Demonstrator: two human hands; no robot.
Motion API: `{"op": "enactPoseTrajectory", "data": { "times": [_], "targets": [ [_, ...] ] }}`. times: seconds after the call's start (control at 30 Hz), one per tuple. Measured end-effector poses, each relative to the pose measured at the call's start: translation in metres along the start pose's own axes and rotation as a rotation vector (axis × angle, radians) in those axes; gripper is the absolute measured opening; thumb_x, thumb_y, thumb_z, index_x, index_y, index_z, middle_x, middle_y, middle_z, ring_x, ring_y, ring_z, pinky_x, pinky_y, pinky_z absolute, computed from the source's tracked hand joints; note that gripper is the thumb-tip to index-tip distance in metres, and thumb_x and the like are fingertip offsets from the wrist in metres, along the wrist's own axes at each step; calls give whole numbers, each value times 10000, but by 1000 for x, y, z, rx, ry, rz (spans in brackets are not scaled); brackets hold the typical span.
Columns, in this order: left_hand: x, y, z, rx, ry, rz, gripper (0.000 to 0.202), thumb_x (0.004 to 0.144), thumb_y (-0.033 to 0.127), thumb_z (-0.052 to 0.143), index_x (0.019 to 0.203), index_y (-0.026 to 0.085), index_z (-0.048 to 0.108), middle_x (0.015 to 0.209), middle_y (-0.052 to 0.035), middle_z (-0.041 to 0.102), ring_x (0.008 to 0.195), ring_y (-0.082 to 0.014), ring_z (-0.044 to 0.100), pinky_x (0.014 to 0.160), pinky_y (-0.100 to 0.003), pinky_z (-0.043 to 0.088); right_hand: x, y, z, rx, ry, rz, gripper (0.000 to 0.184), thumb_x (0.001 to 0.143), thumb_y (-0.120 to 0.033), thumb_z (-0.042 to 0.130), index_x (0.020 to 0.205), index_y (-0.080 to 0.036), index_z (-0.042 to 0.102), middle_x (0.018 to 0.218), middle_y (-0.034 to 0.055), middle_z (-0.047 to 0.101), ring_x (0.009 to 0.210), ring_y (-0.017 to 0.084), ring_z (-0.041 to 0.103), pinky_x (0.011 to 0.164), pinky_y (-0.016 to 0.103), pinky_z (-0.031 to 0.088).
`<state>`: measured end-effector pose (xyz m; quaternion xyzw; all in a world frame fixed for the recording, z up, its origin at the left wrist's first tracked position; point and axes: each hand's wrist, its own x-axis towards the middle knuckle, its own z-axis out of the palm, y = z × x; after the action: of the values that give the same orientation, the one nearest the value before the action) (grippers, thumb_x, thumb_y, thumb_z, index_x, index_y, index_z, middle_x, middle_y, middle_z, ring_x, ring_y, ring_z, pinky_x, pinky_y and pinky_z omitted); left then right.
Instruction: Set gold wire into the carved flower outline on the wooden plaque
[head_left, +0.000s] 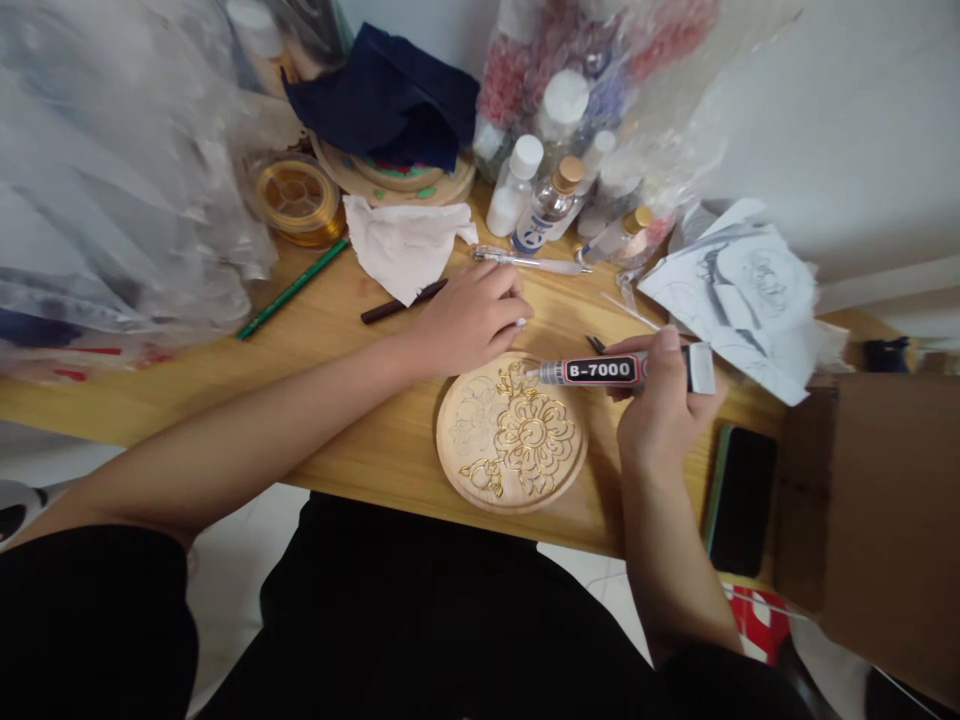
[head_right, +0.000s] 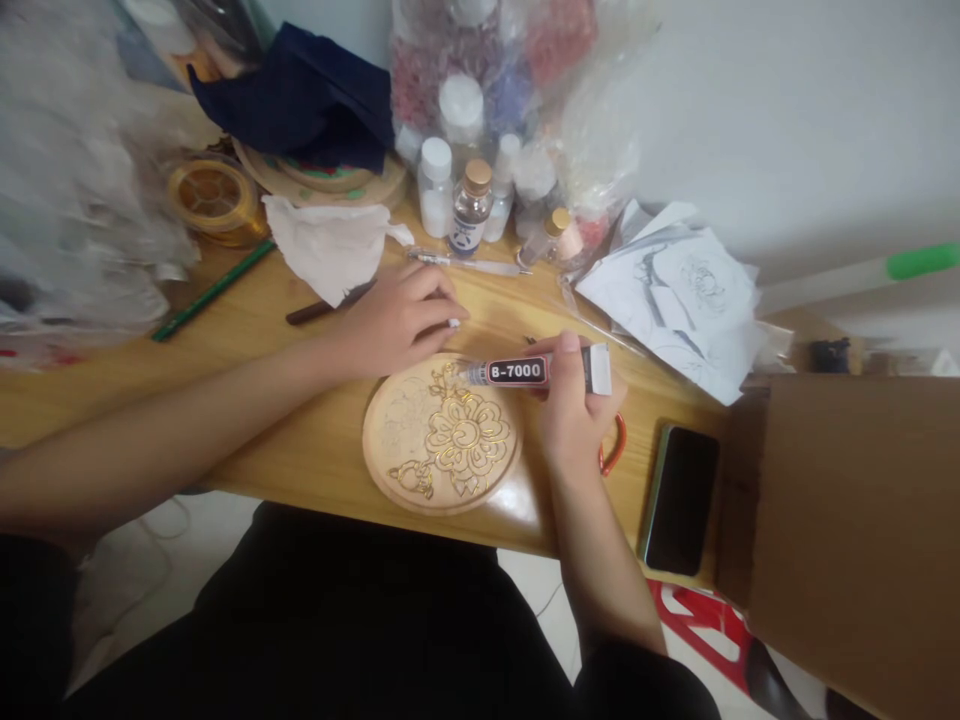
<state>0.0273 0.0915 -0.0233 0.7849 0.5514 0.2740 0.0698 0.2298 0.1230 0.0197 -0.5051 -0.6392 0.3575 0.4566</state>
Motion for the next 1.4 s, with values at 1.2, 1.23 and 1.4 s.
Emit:
{"op": "enactPoseTrajectory", "data": {
  "times": [1.2,1.23,1.4],
  "targets": [
    [1,-1,0,-13,-12,-3,173,910,195,501,943,158,667,997,-93,567,972,-240,517,858,-400,435,0,-2,0,-21,2,8,420,896,-467,508,622,-183,654,453,-35,555,373,79,494,360,216,313],
    [1,-1,0,-16,-11,-5,175,911,195,499,940,157,667,993,-94,567,971,-241,514,855,-400,434,0,-2,0,-29,4,11,419,896,-463,507,617,-185,651,448,-37,550,369,78,488,358,215,311],
    [1,0,1,-32,-6,-15,174,910,186,492,925,161,664,979,-91,565,953,-240,509,837,-399,434,0,-2,-1,-21,-15,13,422,891,-460,515,599,-185,647,439,-37,539,363,75,469,349,211,301]
  ]
}}
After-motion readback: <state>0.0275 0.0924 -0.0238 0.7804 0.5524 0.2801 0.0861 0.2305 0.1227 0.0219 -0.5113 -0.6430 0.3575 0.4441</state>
